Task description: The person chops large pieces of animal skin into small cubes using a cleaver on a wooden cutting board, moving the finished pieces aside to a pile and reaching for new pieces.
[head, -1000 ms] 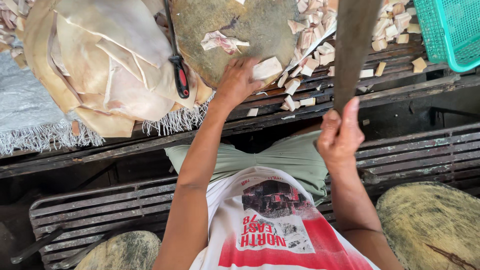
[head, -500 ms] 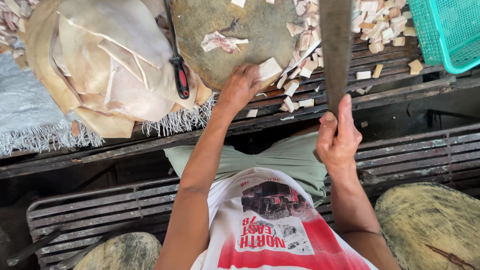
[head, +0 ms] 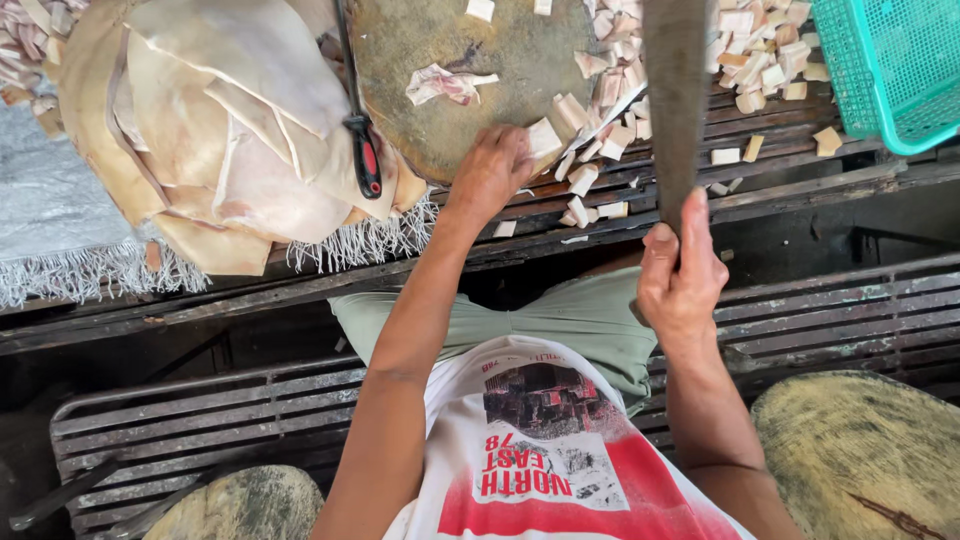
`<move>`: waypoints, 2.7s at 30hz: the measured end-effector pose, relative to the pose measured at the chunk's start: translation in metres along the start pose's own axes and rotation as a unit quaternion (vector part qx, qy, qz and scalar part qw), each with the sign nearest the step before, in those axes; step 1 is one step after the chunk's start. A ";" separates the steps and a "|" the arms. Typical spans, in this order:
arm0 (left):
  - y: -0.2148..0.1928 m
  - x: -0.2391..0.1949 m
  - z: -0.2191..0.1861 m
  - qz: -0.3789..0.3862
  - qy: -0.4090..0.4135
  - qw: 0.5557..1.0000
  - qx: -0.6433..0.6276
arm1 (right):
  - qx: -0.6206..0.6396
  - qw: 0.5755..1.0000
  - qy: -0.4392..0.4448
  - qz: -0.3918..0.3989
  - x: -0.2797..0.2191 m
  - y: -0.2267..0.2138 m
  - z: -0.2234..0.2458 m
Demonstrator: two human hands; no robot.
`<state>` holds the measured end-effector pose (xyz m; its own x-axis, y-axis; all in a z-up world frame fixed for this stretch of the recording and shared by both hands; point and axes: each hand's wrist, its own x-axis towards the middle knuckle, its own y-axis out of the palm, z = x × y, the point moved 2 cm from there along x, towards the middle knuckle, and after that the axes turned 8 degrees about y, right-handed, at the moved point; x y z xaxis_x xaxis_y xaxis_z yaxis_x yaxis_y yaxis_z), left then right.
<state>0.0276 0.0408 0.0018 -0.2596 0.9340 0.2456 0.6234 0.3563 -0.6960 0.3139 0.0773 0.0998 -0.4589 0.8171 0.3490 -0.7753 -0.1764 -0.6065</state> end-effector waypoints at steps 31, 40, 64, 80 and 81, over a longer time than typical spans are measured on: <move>-0.042 -0.011 0.014 0.018 -0.034 0.999 -0.005 | -0.031 0.981 0.109 0.155 -0.021 0.023 -0.006; -0.073 0.038 0.093 -0.104 -0.012 0.979 0.174 | -0.105 0.949 0.136 0.266 -0.035 0.031 0.000; -0.048 -0.010 0.011 0.008 -0.001 1.000 -0.024 | 0.083 0.996 -0.006 -0.026 -0.006 0.010 0.003; -0.053 -0.027 0.022 -0.048 -0.073 0.995 -0.042 | -0.034 0.998 -0.056 0.004 -0.003 0.018 0.020; -0.052 -0.027 0.021 -0.042 -0.085 0.995 -0.037 | -0.024 0.997 -0.071 -0.005 -0.006 0.032 0.020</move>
<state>-0.0134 -0.0037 0.0173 -0.4306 0.8847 0.1787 0.6456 0.4402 -0.6241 0.2830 0.0555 0.0928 -0.5099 0.7326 0.4508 -0.7603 -0.1388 -0.6345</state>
